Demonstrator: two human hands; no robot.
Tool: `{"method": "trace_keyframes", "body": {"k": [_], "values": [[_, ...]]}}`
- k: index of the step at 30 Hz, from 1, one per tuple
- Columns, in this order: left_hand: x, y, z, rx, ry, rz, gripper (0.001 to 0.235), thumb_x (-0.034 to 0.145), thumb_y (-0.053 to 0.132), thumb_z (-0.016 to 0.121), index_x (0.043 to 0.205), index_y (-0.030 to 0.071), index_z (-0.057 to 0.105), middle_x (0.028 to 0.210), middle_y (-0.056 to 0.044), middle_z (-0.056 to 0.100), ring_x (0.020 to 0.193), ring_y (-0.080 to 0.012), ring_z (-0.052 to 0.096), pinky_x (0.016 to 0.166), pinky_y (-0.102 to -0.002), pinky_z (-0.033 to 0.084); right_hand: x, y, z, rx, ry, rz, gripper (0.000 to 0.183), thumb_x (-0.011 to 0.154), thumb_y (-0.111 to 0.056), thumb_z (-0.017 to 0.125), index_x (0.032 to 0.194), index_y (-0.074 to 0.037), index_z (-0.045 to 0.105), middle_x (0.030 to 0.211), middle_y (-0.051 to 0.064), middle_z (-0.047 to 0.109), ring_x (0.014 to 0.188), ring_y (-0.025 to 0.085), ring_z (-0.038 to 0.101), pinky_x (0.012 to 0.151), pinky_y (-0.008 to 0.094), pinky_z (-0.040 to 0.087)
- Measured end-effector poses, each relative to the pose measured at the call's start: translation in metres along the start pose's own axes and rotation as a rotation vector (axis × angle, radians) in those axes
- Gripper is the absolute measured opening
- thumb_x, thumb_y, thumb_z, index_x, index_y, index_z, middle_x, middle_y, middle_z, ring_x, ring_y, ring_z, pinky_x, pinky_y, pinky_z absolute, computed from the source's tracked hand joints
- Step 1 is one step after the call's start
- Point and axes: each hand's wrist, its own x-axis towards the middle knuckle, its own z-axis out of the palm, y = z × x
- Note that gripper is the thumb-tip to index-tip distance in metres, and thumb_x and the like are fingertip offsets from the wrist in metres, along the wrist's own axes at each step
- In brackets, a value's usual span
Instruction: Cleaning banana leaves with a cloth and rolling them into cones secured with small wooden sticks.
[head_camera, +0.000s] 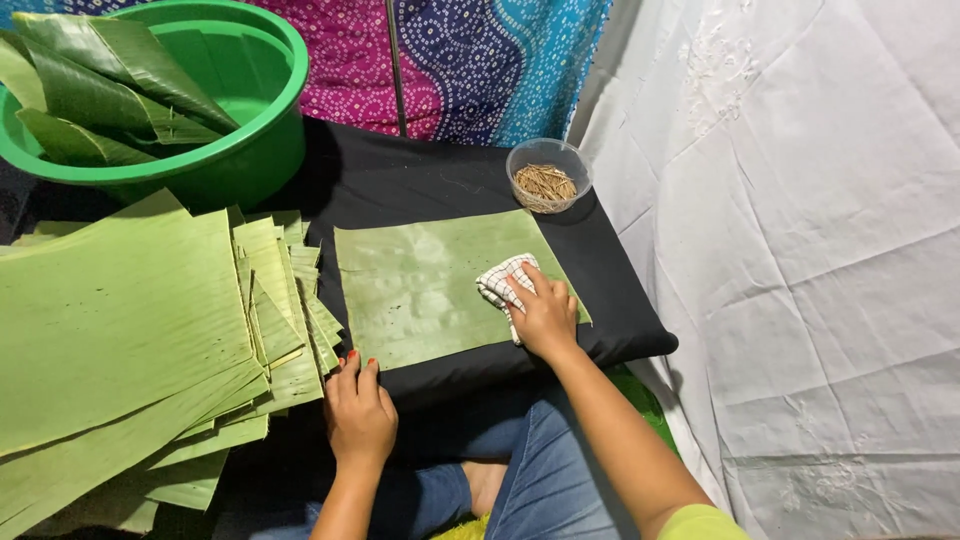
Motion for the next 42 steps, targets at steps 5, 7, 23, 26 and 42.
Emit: {"method": "trace_keyframes", "body": {"k": [5,7,23,26,42], "values": [[0.001,0.001,0.000,0.001,0.005,0.001,0.036,0.081,0.000,0.065,0.116,0.003,0.069,0.131,-0.018,0.062,0.113,-0.0385,0.059,0.098,-0.045,0.051,0.000,0.000,0.000,0.013,0.012,0.003,0.048,0.083,-0.034,0.074,0.131,-0.032,0.070,0.156,-0.006,0.046,0.112,0.027,0.048,0.092,0.045,0.035],[0.002,0.002,-0.003,0.006,0.014,0.011,0.035,0.081,0.000,0.065,0.116,0.003,0.069,0.131,-0.018,0.062,0.113,-0.0384,0.060,0.100,-0.045,0.051,-0.001,0.000,0.000,0.018,0.018,0.002,0.048,0.082,-0.033,0.074,0.130,-0.031,0.071,0.155,-0.006,0.046,0.112,0.027,0.048,0.092,0.045,0.036],[0.000,-0.009,0.002,0.008,-0.058,-0.009,0.025,0.090,0.011,0.060,0.114,0.010,0.068,0.126,-0.013,0.064,0.117,-0.0325,0.062,0.096,-0.043,0.055,-0.004,-0.007,-0.015,0.069,-0.124,0.119,0.045,0.092,-0.042,0.063,0.137,-0.040,0.064,0.156,-0.016,0.044,0.127,0.028,0.045,0.100,0.051,0.041],[0.003,-0.006,-0.003,0.015,-0.098,-0.024,0.024,0.093,0.013,0.059,0.116,0.010,0.067,0.128,-0.012,0.063,0.119,-0.0315,0.061,0.092,-0.041,0.057,-0.003,-0.007,-0.018,0.070,-0.123,0.129,0.045,0.092,-0.042,0.062,0.137,-0.040,0.064,0.156,-0.017,0.043,0.128,0.027,0.045,0.100,0.051,0.040],[0.006,-0.001,-0.007,0.038,-0.007,0.051,0.020,0.094,0.018,0.062,0.110,0.009,0.068,0.120,-0.014,0.065,0.109,-0.0335,0.064,0.092,-0.042,0.057,-0.003,-0.008,-0.020,0.081,-0.150,0.147,0.044,0.093,-0.044,0.061,0.137,-0.041,0.064,0.157,-0.017,0.042,0.127,0.028,0.045,0.101,0.051,0.040]]}}
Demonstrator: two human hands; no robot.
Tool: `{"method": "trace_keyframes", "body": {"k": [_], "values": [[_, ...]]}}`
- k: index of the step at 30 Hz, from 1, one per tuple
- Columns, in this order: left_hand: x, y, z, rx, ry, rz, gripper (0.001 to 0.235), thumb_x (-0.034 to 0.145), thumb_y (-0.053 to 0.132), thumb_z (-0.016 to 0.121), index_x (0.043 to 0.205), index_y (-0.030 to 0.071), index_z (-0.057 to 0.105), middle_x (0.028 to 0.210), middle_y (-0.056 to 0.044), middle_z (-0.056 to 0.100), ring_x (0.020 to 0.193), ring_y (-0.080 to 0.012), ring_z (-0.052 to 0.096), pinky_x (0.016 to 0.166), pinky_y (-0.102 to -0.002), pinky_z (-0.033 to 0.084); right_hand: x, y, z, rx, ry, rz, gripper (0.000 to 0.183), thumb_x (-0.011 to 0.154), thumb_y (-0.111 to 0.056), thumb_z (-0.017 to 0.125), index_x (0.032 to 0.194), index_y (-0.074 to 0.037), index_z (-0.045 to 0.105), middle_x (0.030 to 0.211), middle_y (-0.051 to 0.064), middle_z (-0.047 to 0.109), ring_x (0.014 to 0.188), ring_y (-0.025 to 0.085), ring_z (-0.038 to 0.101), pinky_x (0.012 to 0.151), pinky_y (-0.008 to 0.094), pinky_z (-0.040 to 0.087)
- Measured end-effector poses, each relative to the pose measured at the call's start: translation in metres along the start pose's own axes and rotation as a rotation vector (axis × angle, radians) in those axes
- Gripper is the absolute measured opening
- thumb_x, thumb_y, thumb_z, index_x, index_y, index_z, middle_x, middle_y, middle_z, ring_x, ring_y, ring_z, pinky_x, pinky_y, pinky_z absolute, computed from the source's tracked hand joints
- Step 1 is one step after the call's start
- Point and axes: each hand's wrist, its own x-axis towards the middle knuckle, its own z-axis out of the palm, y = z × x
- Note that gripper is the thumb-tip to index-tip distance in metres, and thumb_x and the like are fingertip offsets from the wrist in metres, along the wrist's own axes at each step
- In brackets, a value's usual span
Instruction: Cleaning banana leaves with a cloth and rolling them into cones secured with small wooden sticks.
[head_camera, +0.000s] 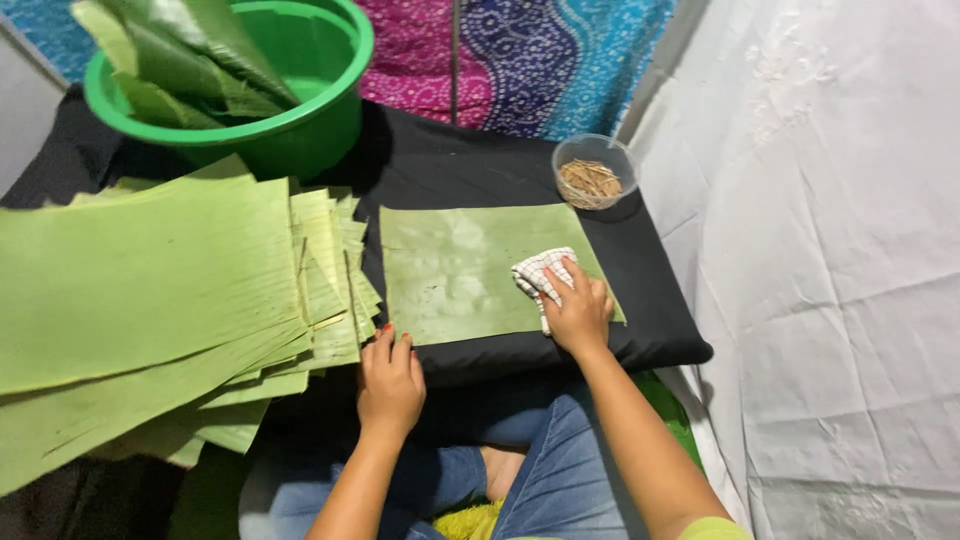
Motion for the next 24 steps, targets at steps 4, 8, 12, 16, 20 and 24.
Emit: {"method": "trace_keyframes", "body": {"k": [4,8,12,16,20,24], "values": [[-0.004,-0.003,0.006,0.004,0.030,0.061,0.021,0.095,0.020,0.061,0.111,0.010,0.068,0.121,-0.014,0.065,0.110,-0.0337,0.063,0.096,-0.042,0.055,0.001,0.000,0.004,0.005,0.001,0.028,0.044,0.093,-0.043,0.063,0.137,-0.039,0.064,0.157,-0.014,0.043,0.128,0.029,0.045,0.100,0.052,0.041],[-0.003,0.004,0.000,-0.015,-0.055,-0.028,0.030,0.087,0.010,0.066,0.117,0.004,0.070,0.132,-0.017,0.062,0.118,-0.0388,0.058,0.100,-0.044,0.051,0.002,0.005,0.014,-0.022,0.180,-0.080,0.047,0.085,-0.036,0.070,0.132,-0.034,0.069,0.155,-0.006,0.046,0.116,0.029,0.048,0.097,0.049,0.035],[-0.002,0.006,-0.002,-0.009,-0.071,-0.040,0.030,0.086,0.008,0.066,0.115,0.003,0.071,0.134,-0.017,0.062,0.116,-0.0393,0.058,0.099,-0.045,0.051,-0.001,0.002,0.013,0.002,0.207,-0.084,0.046,0.085,-0.035,0.072,0.131,-0.033,0.070,0.155,-0.009,0.045,0.115,0.026,0.048,0.097,0.046,0.034],[0.001,0.007,-0.002,-0.026,-0.084,-0.063,0.026,0.087,0.007,0.066,0.113,0.003,0.072,0.133,-0.017,0.063,0.117,-0.0403,0.058,0.101,-0.046,0.051,-0.003,0.001,0.009,0.002,0.218,-0.088,0.046,0.084,-0.034,0.074,0.130,-0.032,0.071,0.154,-0.009,0.045,0.111,0.025,0.048,0.096,0.046,0.035],[0.017,0.013,-0.001,0.022,-0.144,-0.149,0.023,0.091,0.022,0.070,0.104,0.003,0.070,0.136,-0.024,0.061,0.115,-0.0434,0.058,0.094,-0.048,0.051,-0.004,0.001,0.006,0.024,0.222,-0.104,0.045,0.085,-0.033,0.073,0.129,-0.029,0.072,0.154,-0.007,0.046,0.109,0.025,0.048,0.096,0.045,0.034],[0.033,0.022,0.011,0.155,-0.138,-0.236,0.028,0.091,0.030,0.070,0.090,0.002,0.065,0.135,-0.029,0.063,0.105,-0.0470,0.060,0.087,-0.053,0.050,-0.003,0.001,0.004,0.041,0.202,-0.107,0.045,0.085,-0.032,0.073,0.130,-0.029,0.071,0.155,-0.006,0.046,0.109,0.025,0.047,0.097,0.045,0.033]]}}
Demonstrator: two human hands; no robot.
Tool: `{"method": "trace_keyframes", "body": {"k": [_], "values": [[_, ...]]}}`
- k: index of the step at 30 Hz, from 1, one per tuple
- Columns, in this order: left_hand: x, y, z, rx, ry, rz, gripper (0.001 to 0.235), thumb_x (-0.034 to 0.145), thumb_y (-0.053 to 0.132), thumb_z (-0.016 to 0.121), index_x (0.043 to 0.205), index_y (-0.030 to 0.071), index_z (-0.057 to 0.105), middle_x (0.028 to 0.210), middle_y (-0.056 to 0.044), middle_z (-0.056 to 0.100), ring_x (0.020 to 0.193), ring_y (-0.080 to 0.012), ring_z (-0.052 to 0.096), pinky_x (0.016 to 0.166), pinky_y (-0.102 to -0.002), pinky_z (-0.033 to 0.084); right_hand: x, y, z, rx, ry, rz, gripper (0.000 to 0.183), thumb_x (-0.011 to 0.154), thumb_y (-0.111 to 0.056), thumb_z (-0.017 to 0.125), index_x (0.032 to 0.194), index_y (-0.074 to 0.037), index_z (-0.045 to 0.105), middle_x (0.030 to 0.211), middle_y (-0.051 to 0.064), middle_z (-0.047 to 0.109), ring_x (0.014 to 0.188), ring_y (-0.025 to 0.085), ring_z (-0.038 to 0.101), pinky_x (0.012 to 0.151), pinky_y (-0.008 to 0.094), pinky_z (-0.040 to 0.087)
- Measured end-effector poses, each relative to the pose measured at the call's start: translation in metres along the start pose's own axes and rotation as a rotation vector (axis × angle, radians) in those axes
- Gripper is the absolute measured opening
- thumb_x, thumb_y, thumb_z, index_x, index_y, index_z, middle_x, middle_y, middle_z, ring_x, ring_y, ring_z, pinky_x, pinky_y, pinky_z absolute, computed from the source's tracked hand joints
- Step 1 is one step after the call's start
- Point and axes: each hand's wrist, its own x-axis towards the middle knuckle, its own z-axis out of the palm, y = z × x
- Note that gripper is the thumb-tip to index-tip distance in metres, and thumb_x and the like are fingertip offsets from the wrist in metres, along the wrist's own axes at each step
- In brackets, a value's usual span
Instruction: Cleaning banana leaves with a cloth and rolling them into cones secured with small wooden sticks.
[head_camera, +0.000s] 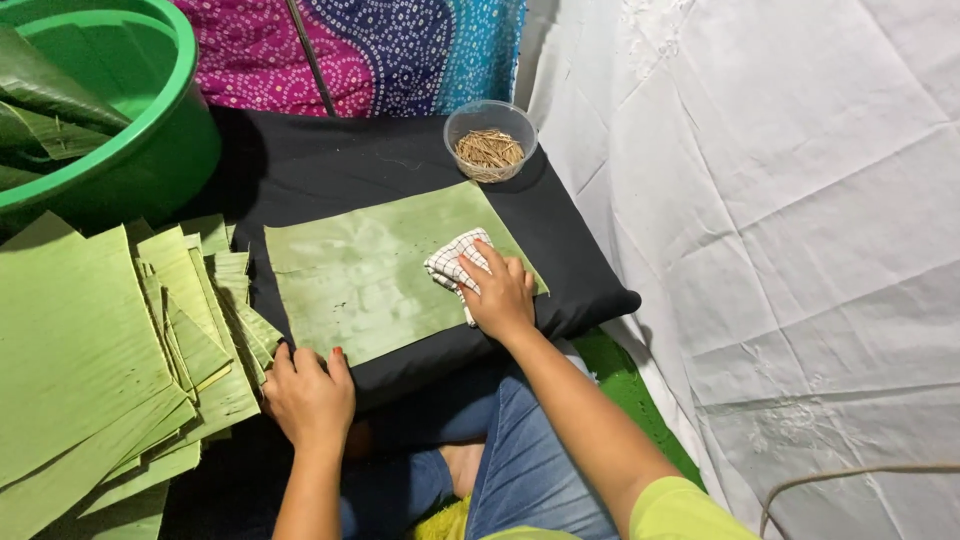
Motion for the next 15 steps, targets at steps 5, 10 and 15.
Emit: {"method": "trace_keyframes", "body": {"k": [5,10,15], "values": [[0.002,-0.007,0.016,-0.096,-0.006,-0.054,0.018,0.090,0.018,0.069,0.104,0.007,0.066,0.120,-0.016,0.065,0.103,-0.0404,0.061,0.088,-0.050,0.049,0.001,0.002,0.001,0.003,-0.005,-0.004,0.045,0.085,-0.033,0.072,0.130,-0.029,0.071,0.155,-0.006,0.046,0.108,0.025,0.048,0.094,0.044,0.034],[0.006,-0.020,0.041,-0.204,0.137,-0.044,0.018,0.091,0.014,0.069,0.109,0.017,0.068,0.099,-0.002,0.067,0.087,-0.0303,0.070,0.075,-0.042,0.057,0.003,-0.001,-0.010,0.067,-0.157,0.060,0.044,0.089,-0.033,0.068,0.133,-0.029,0.068,0.154,-0.008,0.046,0.122,0.028,0.047,0.094,0.049,0.041],[0.004,-0.016,0.038,-0.104,0.154,0.009,0.021,0.090,0.011,0.067,0.110,0.016,0.075,0.096,-0.001,0.063,0.077,-0.0282,0.070,0.070,-0.040,0.059,0.005,0.010,-0.002,0.066,-0.118,0.049,0.042,0.088,-0.031,0.069,0.130,-0.030,0.070,0.151,-0.007,0.049,0.119,0.030,0.050,0.091,0.051,0.046]]}}
